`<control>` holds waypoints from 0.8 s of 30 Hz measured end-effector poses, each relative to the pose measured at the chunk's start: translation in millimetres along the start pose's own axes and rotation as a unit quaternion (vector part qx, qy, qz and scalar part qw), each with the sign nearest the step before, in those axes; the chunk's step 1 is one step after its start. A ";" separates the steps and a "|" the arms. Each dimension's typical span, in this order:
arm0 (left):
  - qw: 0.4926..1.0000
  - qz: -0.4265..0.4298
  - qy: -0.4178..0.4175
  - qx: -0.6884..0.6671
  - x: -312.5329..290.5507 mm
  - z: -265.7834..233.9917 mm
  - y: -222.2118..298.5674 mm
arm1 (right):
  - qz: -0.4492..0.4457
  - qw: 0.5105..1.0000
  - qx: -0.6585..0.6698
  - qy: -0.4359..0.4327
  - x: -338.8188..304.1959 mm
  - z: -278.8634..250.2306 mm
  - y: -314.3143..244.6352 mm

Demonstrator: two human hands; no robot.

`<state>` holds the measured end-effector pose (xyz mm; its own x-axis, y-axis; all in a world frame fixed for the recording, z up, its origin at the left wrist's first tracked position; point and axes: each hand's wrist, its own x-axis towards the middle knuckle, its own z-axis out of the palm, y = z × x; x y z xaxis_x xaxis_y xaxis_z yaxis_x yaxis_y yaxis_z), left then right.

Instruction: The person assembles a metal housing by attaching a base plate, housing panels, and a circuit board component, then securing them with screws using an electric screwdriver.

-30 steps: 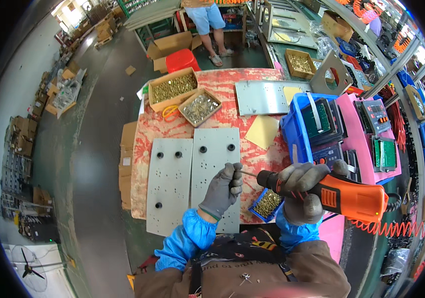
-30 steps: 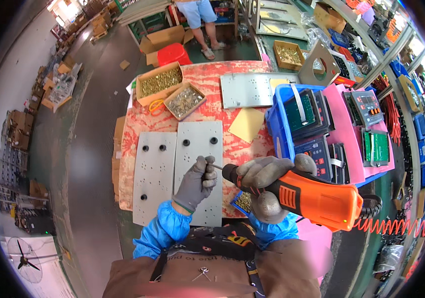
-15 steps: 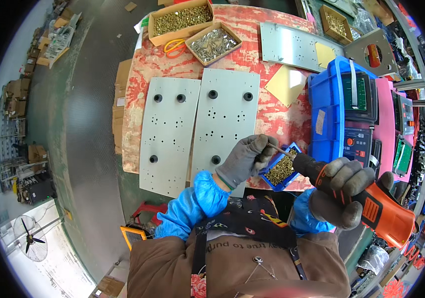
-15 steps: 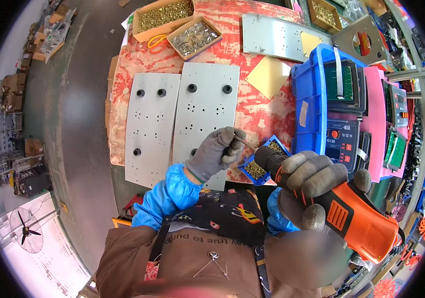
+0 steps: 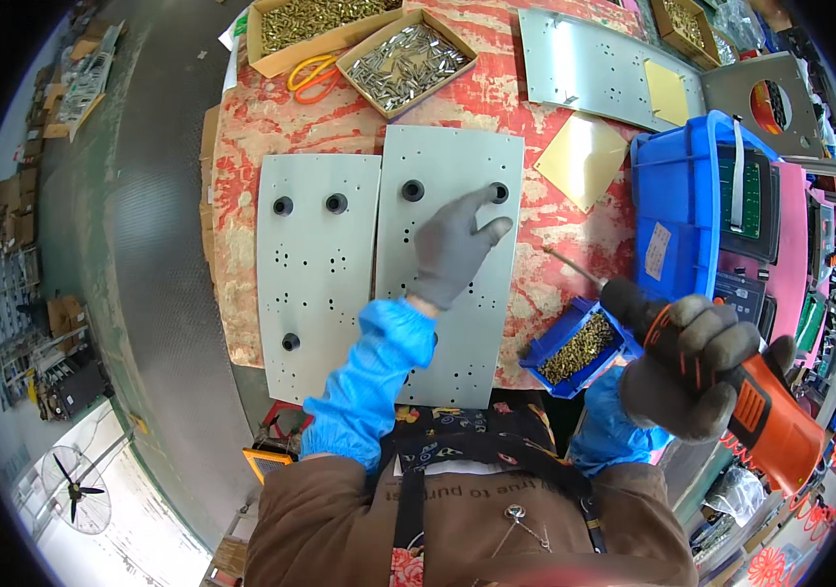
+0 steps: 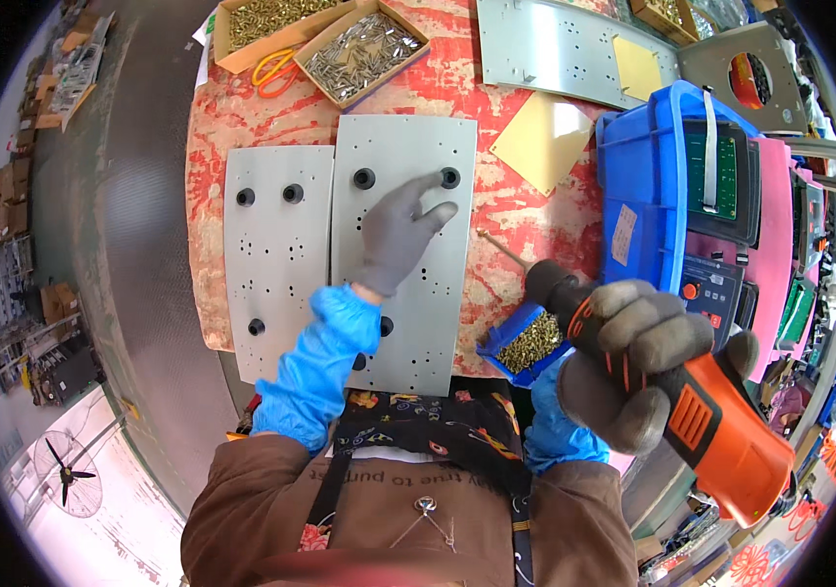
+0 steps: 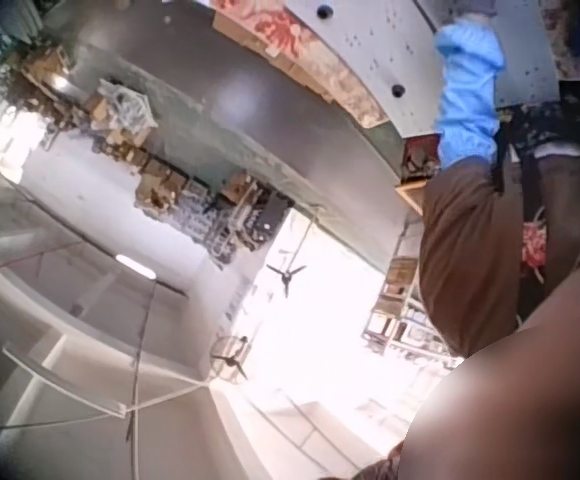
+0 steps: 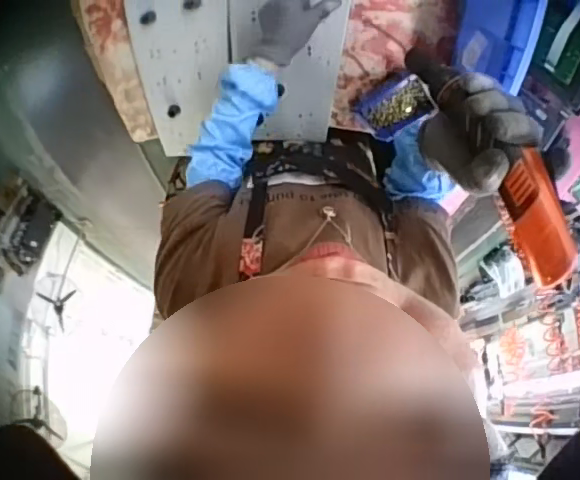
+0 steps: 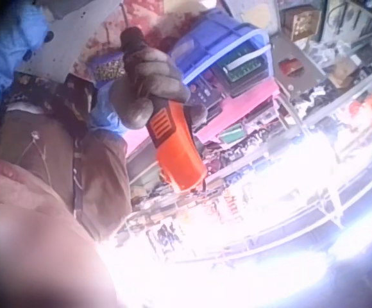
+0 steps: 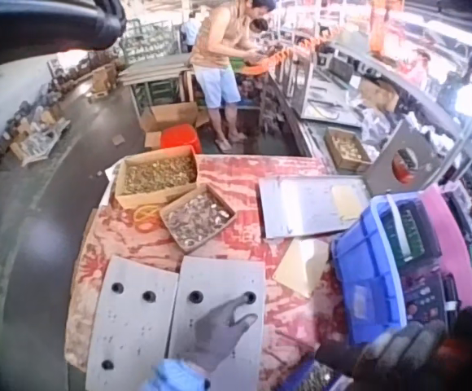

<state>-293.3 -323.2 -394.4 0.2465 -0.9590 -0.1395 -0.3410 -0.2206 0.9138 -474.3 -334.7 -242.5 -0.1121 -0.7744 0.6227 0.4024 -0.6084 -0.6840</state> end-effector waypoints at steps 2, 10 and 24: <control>0.981 0.027 0.002 0.192 17.2 -1.7 -2.7 | 0.011 1.000 -0.004 -0.005 4.3 -1.3 13.9; 0.977 0.077 0.044 0.192 60.6 15.1 -16.6 | 0.057 0.998 -0.018 0.021 19.6 6.7 93.0; 0.981 0.046 0.019 0.190 63.1 12.5 -12.1 | 0.095 0.984 -0.132 -0.076 21.1 20.2 154.0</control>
<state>-284.9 -383.3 -419.0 0.2292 -0.9725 -0.0421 -0.6745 -0.1898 0.7135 -396.4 -441.2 -327.1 0.0870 -0.8556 0.5104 0.1505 -0.4951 -0.8557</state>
